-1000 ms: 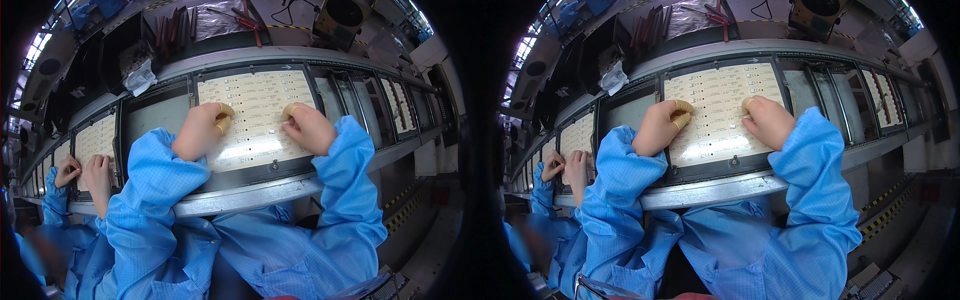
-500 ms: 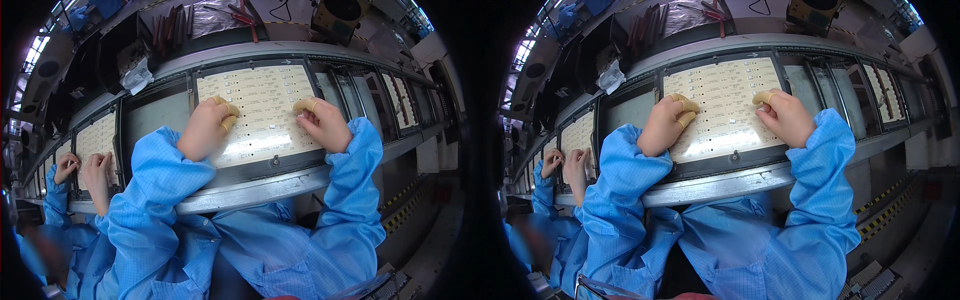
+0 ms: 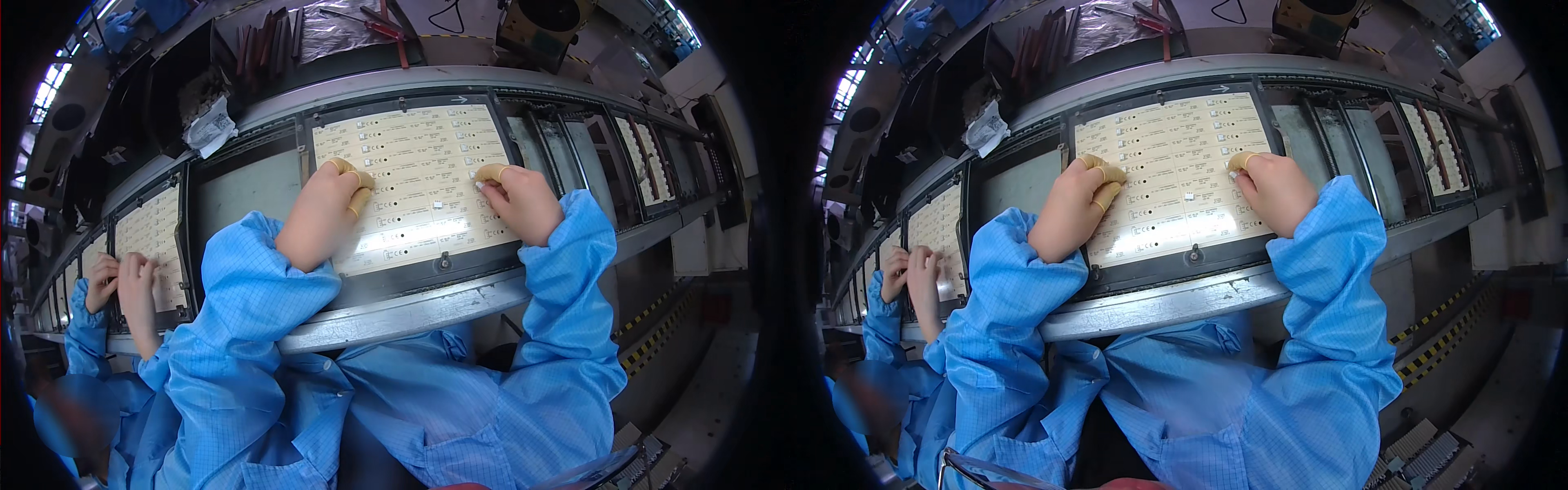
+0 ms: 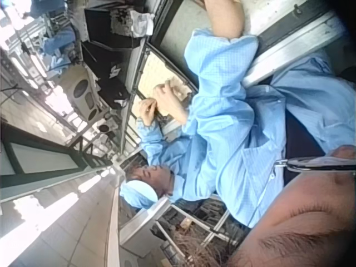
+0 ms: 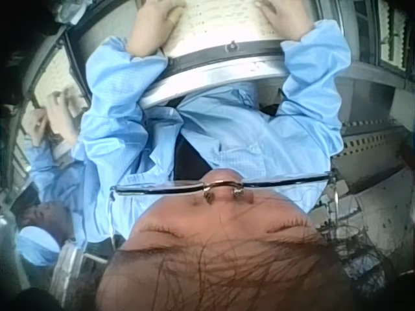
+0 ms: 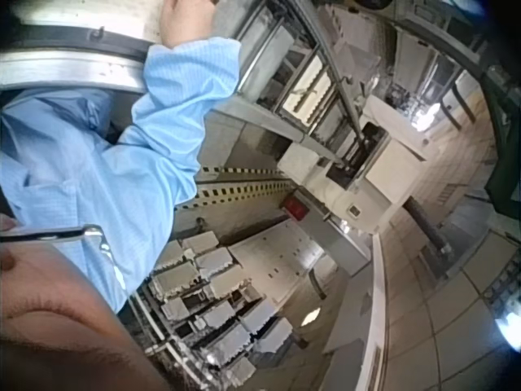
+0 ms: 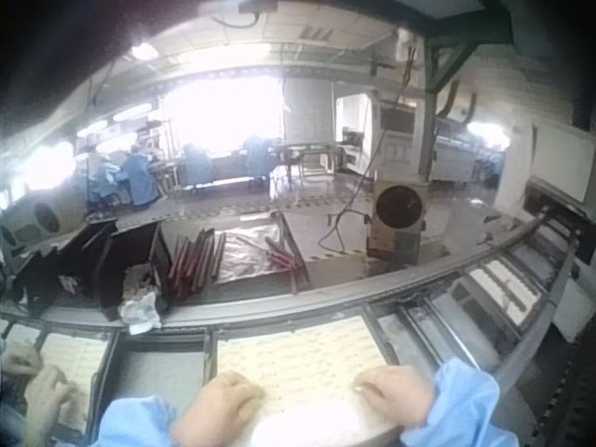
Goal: The recorder is assembling and inspecting electronic circuit boards on a production line, placing components and marking boards with a stylus.
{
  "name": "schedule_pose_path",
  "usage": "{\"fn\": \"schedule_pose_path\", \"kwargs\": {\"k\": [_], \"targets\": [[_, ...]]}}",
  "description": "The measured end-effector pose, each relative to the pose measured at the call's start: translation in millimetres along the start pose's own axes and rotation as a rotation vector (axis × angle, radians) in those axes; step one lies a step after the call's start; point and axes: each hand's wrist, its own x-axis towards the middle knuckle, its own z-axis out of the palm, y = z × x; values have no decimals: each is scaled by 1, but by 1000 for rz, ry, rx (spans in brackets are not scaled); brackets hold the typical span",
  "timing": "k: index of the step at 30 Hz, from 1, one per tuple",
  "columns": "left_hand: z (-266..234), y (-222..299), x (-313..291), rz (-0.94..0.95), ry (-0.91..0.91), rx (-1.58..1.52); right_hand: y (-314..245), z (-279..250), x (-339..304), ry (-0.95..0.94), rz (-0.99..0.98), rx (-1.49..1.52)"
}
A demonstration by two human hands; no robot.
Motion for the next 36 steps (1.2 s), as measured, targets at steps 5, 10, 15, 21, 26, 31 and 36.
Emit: {"fn": "schedule_pose_path", "kwargs": {"k": [5, 10, 15, 21, 26, 31, 36], "targets": [[-2, 2, 2, -42, -25, -46, 1, 0, -2, -18, -44, -187], [-7, 0, 3, -116, -33, -169, -3, 2, 3, -43, -55, -258], [-2, -1, 3, -116, 25, -264, -3, 2, 6, -91, -70, -311], [-1, -9, 3, 2, 101, -197, -4, 3, 8, -101, -55, -360], [-2, -5, 3, -6, 17, -124, 2, 6, 8, -110, -88, -390], [0, 4, 8, 78, -34, -55, 3, 6, 6, -132, -170, -422], [6, 1, 7, 54, 0, -19, -6, 7, -2, -50, -173, -331]]}}
